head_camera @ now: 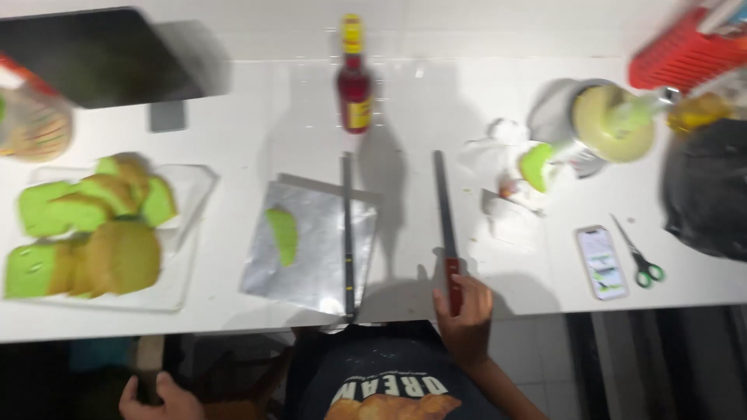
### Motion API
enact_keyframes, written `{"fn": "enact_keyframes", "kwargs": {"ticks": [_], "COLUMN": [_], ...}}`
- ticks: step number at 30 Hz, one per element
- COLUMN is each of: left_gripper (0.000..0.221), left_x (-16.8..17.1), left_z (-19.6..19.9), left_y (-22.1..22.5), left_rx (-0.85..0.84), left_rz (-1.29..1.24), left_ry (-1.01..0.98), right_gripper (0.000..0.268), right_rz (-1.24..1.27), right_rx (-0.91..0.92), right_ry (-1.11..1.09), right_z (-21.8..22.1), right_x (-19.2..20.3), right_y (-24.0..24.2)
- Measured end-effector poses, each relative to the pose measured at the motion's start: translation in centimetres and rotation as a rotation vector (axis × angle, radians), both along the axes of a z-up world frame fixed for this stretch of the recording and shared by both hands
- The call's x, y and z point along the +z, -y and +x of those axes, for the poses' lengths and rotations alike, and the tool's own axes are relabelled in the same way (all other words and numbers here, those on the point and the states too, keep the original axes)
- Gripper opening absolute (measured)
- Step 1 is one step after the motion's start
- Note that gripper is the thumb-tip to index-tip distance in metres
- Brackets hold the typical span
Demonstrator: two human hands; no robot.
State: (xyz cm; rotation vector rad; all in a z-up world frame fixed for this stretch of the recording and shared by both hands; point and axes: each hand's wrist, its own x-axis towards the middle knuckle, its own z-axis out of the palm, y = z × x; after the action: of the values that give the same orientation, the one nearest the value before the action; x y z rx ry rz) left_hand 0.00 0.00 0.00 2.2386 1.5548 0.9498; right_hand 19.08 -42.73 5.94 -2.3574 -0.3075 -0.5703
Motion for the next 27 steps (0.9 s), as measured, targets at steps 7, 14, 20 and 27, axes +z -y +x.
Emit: {"fn": "enact_keyframes", "kwargs": {"ticks": [7,14,20,27], "left_gripper": [0.037,0.047,0.124,0.116], "left_x": [6.7,8.4,8.5,7.3], "left_z": [2.0,6.6,13.5,17.9], "left_y": [-11.3,-19.9,-21.6,-21.7], "left_rx": [-0.294,-0.605,-0.846,-0.828], "left_rz": [0.317,0.039,-0.114,-0.251], "left_ry": [0.265,0.245,-0.375,-0.719], "right_gripper": [0.048,0.069,0.047,0.042], "right_rz": [-0.152,-0.525,-0.362,0.094], "right_rx": [-0.070,-0.253,-0.346,-0.585], "right_ry": [-0.311,-0.899,-0.789,-0.856], "right_z": [1.2,1.6,0.8,-1.8], "right_x": [2.8,4.4,1.7,5.8], "right_y": [-12.1,-19.7,-19.4,-22.9]}}
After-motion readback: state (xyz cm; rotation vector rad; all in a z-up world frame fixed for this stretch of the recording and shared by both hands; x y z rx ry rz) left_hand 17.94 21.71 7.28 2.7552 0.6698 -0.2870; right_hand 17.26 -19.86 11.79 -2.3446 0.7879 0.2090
